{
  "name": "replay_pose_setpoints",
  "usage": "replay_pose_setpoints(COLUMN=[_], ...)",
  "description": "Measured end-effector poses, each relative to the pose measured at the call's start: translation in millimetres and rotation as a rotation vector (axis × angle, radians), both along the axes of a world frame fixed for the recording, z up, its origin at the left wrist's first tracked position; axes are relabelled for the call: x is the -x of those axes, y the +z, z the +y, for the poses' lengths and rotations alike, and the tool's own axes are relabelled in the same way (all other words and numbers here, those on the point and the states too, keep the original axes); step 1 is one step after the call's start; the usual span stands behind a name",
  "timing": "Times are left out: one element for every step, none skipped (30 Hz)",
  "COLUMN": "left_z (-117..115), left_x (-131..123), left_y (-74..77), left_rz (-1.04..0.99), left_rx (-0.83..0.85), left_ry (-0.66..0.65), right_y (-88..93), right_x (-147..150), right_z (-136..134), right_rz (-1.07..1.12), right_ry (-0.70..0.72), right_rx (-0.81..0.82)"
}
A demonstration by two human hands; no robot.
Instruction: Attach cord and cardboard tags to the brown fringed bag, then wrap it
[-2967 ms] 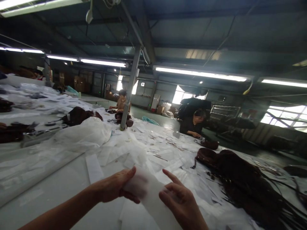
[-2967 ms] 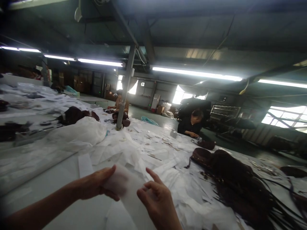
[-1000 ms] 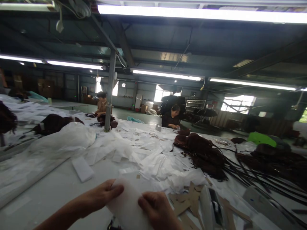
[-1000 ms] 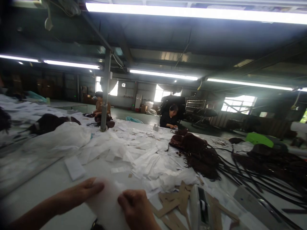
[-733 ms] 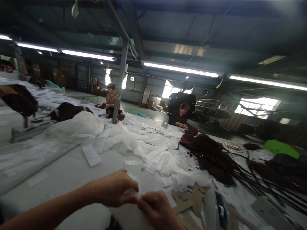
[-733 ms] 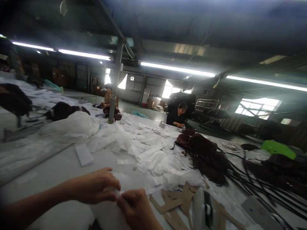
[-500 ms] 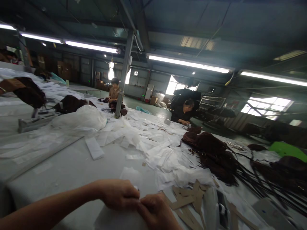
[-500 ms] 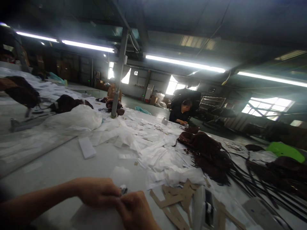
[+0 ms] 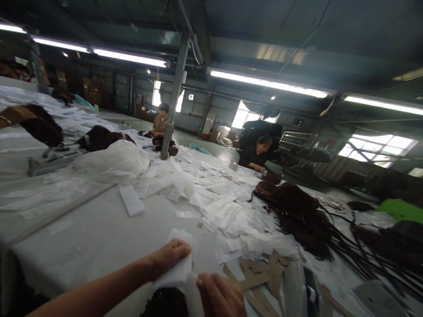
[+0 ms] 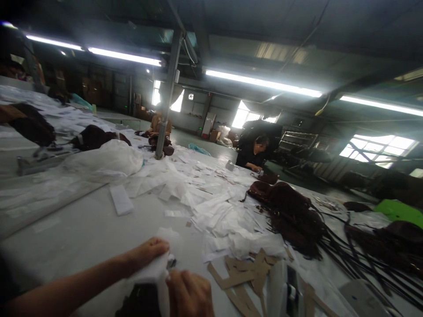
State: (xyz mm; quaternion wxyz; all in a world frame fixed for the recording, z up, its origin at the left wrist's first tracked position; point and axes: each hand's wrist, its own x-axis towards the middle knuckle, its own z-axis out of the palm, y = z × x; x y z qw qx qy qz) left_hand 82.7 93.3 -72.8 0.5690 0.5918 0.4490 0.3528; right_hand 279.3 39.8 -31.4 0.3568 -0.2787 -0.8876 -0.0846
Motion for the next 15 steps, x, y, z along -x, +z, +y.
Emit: replay_pose_setpoints(left_z=[17,35,51,65,76,83,85,84,79,71,61,50,38,26,14], left_x=[5,11,17,22,25,24,21,16,8,0,-9,-17,-24,-31,-37], left_y=[3.5,8.4,14.3,20.7,27.1,33.3,38.8,43.2,46.4,48.1,48.4,47.4,45.4,42.8,40.1], left_rz=[0.025,0.055,0.088,0.12,0.146,0.163,0.173,0.174,0.171,0.167,0.159,0.141,0.115,0.082,0.041], left_rx=[-0.044,-0.091,-0.138,-0.187,-0.234,-0.279,-0.32,-0.354,-0.381,-0.389,-0.368,-0.336,-0.284,-0.216,-0.131], left_ry=[0.067,0.133,0.187,0.225,0.249,0.257,0.248,0.221,0.181,0.112,0.01,-0.076,-0.168,-0.267,-0.371], right_y=[9.6,19.4,28.7,36.6,42.7,46.9,49.2,50.0,49.8,49.0,48.3,47.9,48.2,49.0,50.2], right_x=[-6,-13,-19,-25,-29,-33,-34,-35,-34,-31,-28,-24,-20,-15,-11], right_z=[3,7,13,18,24,29,33,37,40,42,43,43,42,42,41], right_rz=[0.092,0.203,0.312,0.397,0.445,0.455,0.44,0.409,0.374,0.346,0.33,0.32,0.316,0.318,0.326], right_ry=[-0.051,-0.108,-0.172,-0.23,-0.271,-0.294,-0.305,-0.304,-0.295,-0.281,-0.263,-0.241,-0.214,-0.182,-0.147], right_rx=[0.085,0.172,0.259,0.349,0.438,0.524,0.6,0.663,0.707,0.735,0.753,0.779,0.802,0.821,0.835])
